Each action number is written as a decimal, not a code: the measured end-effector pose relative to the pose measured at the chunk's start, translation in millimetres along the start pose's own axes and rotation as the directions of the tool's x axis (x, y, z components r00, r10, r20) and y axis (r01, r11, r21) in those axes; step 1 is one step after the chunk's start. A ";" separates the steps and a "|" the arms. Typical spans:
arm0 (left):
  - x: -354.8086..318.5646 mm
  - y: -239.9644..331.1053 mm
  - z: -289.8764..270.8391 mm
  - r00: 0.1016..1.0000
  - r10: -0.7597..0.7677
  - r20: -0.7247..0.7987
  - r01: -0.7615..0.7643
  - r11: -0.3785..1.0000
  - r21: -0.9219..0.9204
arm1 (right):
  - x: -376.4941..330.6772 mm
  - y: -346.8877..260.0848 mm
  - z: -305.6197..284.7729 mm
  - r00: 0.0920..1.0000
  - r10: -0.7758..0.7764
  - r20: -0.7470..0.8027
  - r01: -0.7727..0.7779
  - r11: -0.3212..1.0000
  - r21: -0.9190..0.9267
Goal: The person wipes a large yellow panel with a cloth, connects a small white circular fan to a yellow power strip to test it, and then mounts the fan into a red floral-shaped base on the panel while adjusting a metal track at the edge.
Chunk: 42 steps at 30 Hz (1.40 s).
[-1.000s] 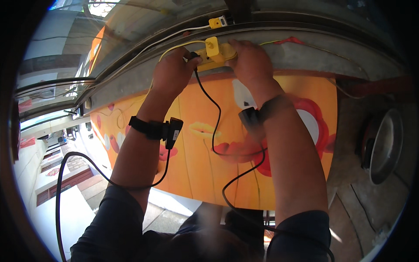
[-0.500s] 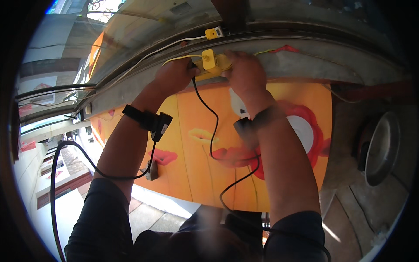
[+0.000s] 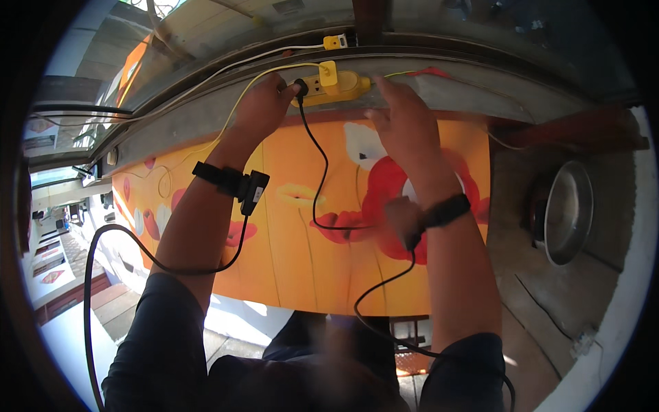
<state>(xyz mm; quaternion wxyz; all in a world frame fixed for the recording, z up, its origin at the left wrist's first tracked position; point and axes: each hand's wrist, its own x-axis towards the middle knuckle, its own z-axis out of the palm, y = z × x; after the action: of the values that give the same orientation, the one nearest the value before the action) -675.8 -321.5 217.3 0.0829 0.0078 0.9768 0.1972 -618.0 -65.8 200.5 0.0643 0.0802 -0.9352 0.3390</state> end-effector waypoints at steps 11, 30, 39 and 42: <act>-396.3 -122.5 -9.4 0.854 -0.141 0.501 0.237 0.962 -0.132 | -284.5 -109.6 -85.5 0.624 0.062 0.779 -0.036 0.998 -0.050; -836.1 -143.9 23.1 0.331 -0.796 0.507 0.888 0.081 -0.453 | -243.7 -335.2 59.7 0.140 -0.259 0.956 0.604 0.787 0.125; -906.6 -298.9 -4.3 0.173 -0.939 0.298 0.764 -0.063 -0.642 | -255.7 -559.2 221.1 -0.041 -0.521 0.853 0.696 0.597 0.398; -931.0 -366.0 -34.8 0.101 -0.935 0.341 0.779 -0.139 -0.611 | -262.6 -650.4 263.1 -0.069 -0.532 0.844 0.666 0.605 0.436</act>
<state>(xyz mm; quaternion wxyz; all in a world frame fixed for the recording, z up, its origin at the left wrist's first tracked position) 242.9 -717.0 255.4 0.0825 -0.6928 0.5748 0.4276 -252.4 -699.9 359.7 -0.3479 0.6606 -0.6574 0.1018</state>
